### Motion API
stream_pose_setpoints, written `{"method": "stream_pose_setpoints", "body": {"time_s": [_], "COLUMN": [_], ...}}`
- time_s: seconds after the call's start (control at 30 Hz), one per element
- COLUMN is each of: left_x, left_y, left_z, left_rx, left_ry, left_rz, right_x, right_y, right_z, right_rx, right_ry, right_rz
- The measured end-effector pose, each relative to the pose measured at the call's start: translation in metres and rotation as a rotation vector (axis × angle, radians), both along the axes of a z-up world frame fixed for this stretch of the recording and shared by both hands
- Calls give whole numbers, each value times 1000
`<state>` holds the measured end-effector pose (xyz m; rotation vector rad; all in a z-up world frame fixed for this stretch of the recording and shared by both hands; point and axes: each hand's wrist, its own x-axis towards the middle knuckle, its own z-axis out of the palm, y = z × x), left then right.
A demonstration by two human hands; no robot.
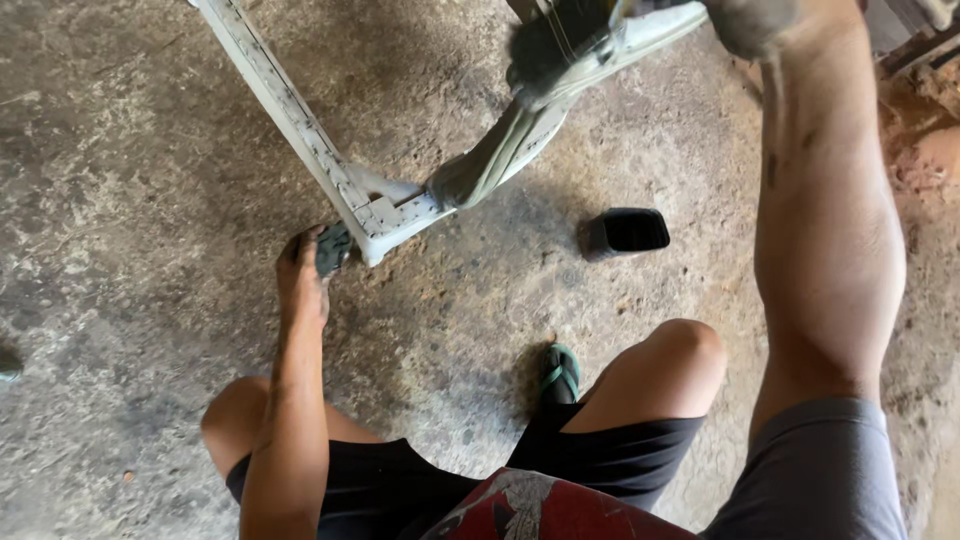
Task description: The person kneels on the floor and uses a brush and a cloth to clean a white ornate furniture frame. They repeatedly brush dust off the frame and wipe it with the cloth, moving around the frame to reach different sections.
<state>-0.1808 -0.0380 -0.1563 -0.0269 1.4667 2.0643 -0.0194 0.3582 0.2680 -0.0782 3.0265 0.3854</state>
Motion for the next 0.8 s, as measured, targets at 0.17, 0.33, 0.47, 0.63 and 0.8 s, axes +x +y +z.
{"method": "stream_pose_setpoints", "body": {"time_s": [0.17,0.33,0.47,0.63,0.8], "left_x": [4,4,10,11,11], "left_y": [1,5,-3,-3,-9], "left_z": [5,14,25,26,20], "left_rx": [110,50,17,-48,-29], "left_ry": [59,18,28,90,77], "left_rz": [56,81,118,148,141], "right_x": [3,19,24,37,100], "right_y": [36,79,87,52,33], "right_z": [-6,-19,-9,-14,3], "right_rx": [-237,-359,-150,-479,-392], "right_ry": [99,197,44,363,708], "right_rz": [108,183,144,118,24]}}
